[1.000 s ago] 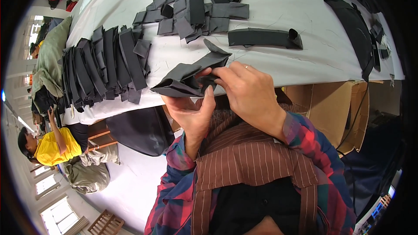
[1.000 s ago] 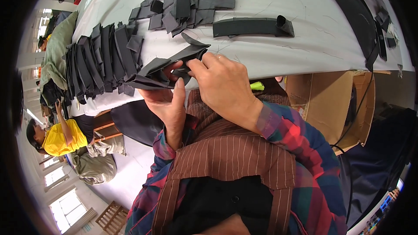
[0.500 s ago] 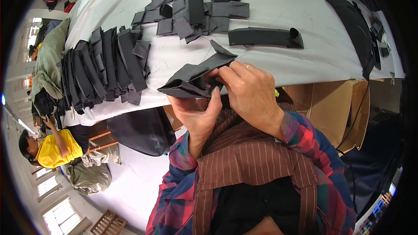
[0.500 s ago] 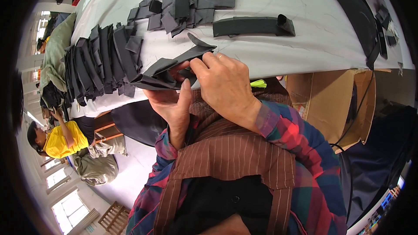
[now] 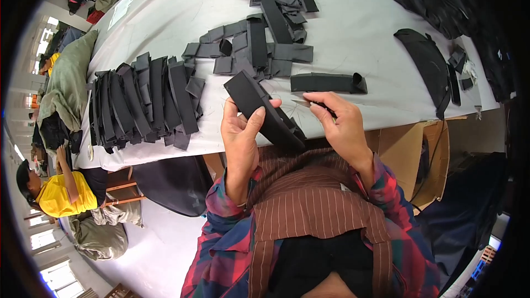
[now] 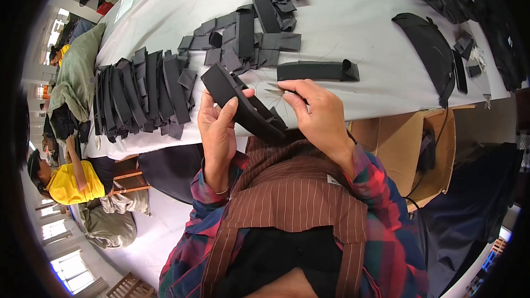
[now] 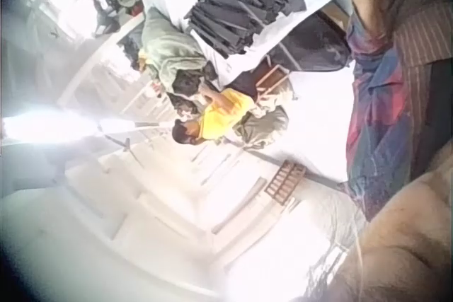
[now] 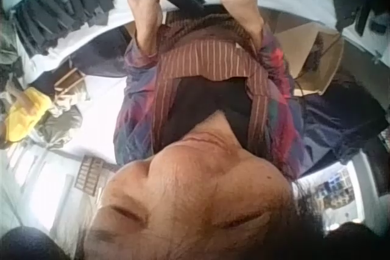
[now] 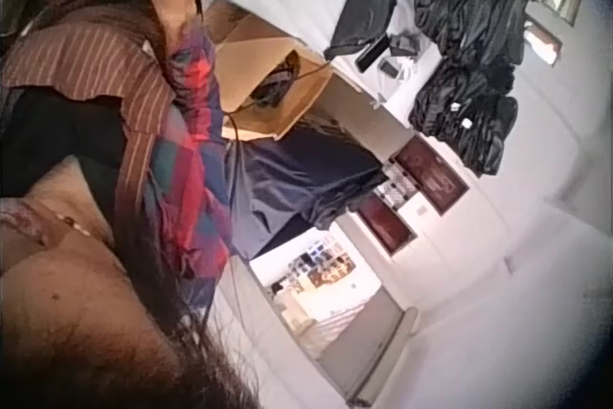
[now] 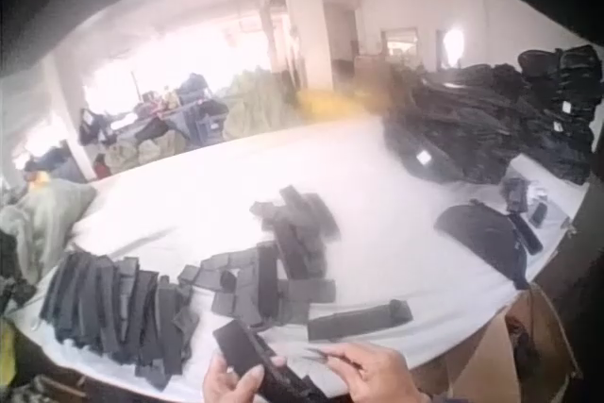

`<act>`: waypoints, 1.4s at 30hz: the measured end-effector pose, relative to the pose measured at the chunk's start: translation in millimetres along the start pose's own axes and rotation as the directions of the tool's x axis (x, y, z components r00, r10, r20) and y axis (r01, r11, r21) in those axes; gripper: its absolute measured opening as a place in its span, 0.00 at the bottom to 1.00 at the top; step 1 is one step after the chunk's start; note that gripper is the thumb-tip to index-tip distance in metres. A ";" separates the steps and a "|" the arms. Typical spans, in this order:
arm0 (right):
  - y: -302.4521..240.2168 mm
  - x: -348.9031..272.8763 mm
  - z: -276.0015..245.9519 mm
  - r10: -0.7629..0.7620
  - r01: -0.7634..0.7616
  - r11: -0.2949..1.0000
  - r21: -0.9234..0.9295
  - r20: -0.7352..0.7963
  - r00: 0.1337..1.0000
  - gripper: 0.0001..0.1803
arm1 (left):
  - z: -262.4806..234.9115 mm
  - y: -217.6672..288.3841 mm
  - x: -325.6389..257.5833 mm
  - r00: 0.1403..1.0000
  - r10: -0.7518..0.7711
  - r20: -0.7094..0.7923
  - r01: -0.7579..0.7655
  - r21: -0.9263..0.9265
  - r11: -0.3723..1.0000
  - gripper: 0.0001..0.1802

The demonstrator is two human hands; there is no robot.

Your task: Using small snips to trim or mark black fabric components in a factory setting.

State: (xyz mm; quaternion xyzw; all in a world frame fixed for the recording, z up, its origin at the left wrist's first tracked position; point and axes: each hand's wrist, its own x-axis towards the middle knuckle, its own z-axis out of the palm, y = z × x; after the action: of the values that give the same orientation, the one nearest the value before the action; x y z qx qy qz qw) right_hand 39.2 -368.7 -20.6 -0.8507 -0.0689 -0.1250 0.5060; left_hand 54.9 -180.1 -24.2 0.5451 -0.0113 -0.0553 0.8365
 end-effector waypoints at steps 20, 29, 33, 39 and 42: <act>27.7 68.0 -19.0 -0.299 0.296 0.949 -0.106 -0.009 0.954 0.10 | 42.8 6.0 29.2 0.928 -0.328 0.176 0.312 0.114 0.943 0.30; 35.8 93.7 -36.6 -0.289 0.279 0.957 0.084 0.148 0.946 0.11 | 34.8 18.6 34.2 0.880 -0.450 0.150 0.414 0.221 0.883 0.33; 31.0 103.8 -30.8 -0.366 0.340 0.930 0.141 0.256 0.895 0.10 | 29.1 25.8 29.5 0.876 -0.466 0.127 0.416 0.293 0.861 0.33; 34.7 104.5 -23.7 -0.450 0.446 0.890 0.091 0.329 0.830 0.06 | 18.5 19.4 11.8 0.848 -0.502 0.170 0.433 0.324 0.841 0.33; 28.2 100.5 -25.0 -0.316 0.215 0.931 0.294 0.354 0.880 0.12 | 23.5 23.1 3.3 0.872 -0.463 0.161 0.404 0.297 0.865 0.33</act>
State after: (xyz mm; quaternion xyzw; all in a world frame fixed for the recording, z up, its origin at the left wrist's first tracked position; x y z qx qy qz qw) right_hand 138.8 -405.1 -4.6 -0.7710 -0.3015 -0.0096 0.5608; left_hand 58.2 -192.7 6.3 0.6261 0.0098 -0.3028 0.7185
